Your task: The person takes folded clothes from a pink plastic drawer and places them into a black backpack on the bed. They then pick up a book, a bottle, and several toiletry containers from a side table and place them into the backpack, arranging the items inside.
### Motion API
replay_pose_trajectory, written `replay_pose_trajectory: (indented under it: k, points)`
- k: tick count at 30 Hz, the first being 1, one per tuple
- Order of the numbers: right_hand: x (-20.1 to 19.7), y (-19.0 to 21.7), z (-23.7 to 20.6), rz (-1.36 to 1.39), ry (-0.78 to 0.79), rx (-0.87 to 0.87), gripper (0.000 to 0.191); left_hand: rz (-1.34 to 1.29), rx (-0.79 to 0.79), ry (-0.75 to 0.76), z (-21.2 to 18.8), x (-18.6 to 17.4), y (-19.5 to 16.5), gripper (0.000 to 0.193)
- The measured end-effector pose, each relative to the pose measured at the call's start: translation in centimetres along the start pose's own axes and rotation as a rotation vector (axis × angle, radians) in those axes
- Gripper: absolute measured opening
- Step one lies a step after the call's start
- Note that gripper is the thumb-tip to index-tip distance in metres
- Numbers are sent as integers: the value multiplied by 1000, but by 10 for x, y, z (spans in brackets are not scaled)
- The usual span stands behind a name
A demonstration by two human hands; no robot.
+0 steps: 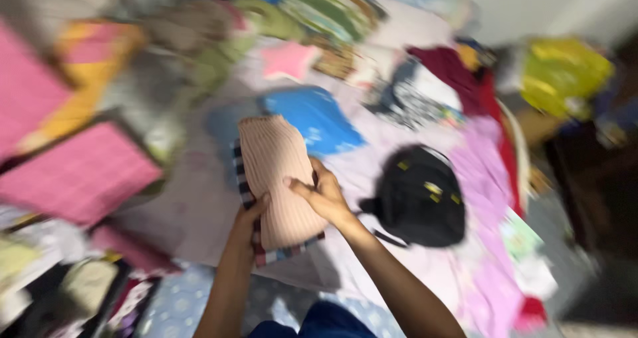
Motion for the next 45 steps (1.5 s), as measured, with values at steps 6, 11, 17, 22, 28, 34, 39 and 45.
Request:
replay_pose_trajectory:
  k: [6, 11, 17, 22, 28, 34, 39, 45]
  points:
    - [-181, -84, 0, -42, -393, 38, 53, -12, 24, 248, 66, 150, 90, 57]
    - [-273, -130, 17, -308, -566, 21, 53, 51, -52, 289, 126, 225, 158, 60]
    - [-297, -230, 45, -424, -568, 243, 63, 106, 53, 290, 181, 218, 250, 55]
    - [-283, -294, 84, -438, -597, 108, 57, 201, -24, 207, 235, 181, 311, 49]
    - [-296, -415, 158, -370, -613, 384, 56, 316, -106, 202, 320, 171, 362, 47]
    - [-310, -512, 211, -609, -433, 87, 71, 656, -120, 211, 389, 157, 447, 62]
    - [-297, -579, 191, -595, -80, 430, 71, 902, -105, 129, 378, 105, 490, 83]
    - [-436, -517, 212, -833, -661, 208, 35, 1196, 397, 56, 336, 93, 453, 78]
Point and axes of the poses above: each hand's wrist, its own z-axis towards the middle knuckle, its own x-axis out of the palm, y = z × x, the point moved 9 cm from there along z, towards the middle knuckle, and after that the axes turned 9 degrees about x, right-handed, at the moved point
